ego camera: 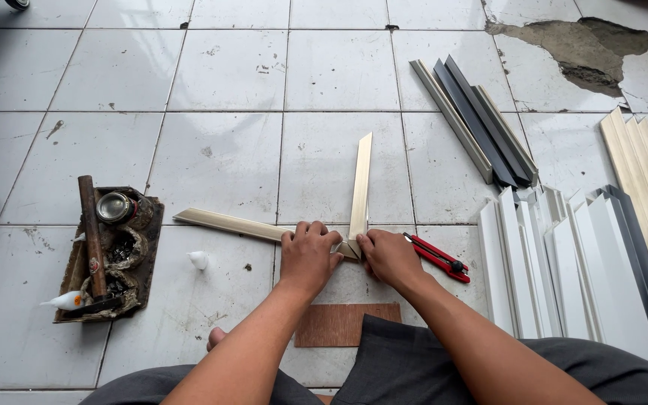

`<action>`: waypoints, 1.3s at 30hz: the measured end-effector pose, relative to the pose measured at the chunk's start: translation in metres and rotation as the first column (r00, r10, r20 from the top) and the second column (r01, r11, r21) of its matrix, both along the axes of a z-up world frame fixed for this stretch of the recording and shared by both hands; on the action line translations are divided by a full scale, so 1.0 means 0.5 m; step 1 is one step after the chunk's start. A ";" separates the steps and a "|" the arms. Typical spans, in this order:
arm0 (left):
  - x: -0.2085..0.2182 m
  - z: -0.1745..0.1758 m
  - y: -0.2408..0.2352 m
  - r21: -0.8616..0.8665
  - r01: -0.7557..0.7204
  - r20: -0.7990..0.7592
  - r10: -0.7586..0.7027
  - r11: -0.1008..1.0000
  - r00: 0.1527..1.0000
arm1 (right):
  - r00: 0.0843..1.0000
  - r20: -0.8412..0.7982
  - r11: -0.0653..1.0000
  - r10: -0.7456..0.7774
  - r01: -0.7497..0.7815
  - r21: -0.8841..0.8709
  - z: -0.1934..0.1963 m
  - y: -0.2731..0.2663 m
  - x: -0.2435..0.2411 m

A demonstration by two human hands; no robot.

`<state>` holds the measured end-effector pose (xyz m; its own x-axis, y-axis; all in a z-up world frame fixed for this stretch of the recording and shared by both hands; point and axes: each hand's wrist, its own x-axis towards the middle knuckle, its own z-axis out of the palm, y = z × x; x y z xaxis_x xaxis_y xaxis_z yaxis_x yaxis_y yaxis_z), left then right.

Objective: Assembling gold-colored frame pieces by applying glue to the mitered joints and aligning them manually.

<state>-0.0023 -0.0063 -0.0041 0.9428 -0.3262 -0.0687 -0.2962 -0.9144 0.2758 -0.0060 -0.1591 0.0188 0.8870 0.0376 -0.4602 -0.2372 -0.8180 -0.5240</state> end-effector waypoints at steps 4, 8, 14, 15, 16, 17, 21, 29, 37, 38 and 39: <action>0.000 -0.008 0.001 -0.003 -0.001 0.013 0.001 1.000 1.000 | 0.999 0.007 0.998 0.042 -0.042 -0.042 -0.004 -0.003 0.001; 0.005 -0.020 -0.002 -0.003 0.007 0.022 -0.007 1.000 1.000 | 0.997 0.030 0.995 0.064 -0.061 -0.078 0.001 0.000 -0.002; 0.012 0.030 -0.015 -0.009 0.017 -0.011 -0.017 1.000 1.000 | 0.998 0.055 0.996 0.039 -0.035 -0.084 0.036 0.009 -0.010; 0.006 0.042 -0.018 -0.021 0.015 -0.030 -0.016 1.000 0.999 | 0.999 0.039 0.998 0.010 -0.007 -0.063 0.042 0.011 -0.019; -0.004 0.064 -0.027 -0.020 0.006 -0.035 -0.006 1.000 0.999 | 0.999 0.034 0.998 0.019 -0.017 -0.062 0.035 0.009 -0.028; -0.006 0.088 -0.035 -0.029 0.030 -0.007 -0.030 0.999 1.000 | 0.996 0.081 0.998 -0.033 0.037 -0.046 0.030 0.010 -0.029; -0.047 0.226 -0.025 -0.104 0.094 0.009 -0.093 0.990 0.996 | 0.972 0.226 0.998 -0.064 0.065 0.000 -0.011 0.036 -0.027; -0.130 0.358 0.075 -0.304 -0.064 -0.062 0.047 0.951 0.997 | 0.987 0.095 0.992 0.129 -0.129 -0.002 0.135 0.303 -0.071; -0.095 0.339 0.067 -0.418 -0.019 0.063 0.050 0.908 0.997 | 0.934 0.185 0.898 0.305 -0.347 0.271 0.046 0.417 0.011; -0.093 0.338 0.070 -0.422 -0.019 0.085 0.060 0.907 0.995 | 0.906 0.190 0.876 0.378 -0.417 0.244 0.051 0.423 0.013; -0.090 0.337 0.070 -0.427 -0.016 0.107 0.068 0.904 0.992 | 0.873 0.192 0.848 0.448 -0.483 0.216 0.057 0.426 0.016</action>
<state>-0.0473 0.0287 0.1645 0.9490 -0.2601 0.1782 -0.3141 -0.7304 0.6066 0.0020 0.0541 0.0475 0.7867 0.5590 -0.2618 0.2232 -0.6530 -0.7237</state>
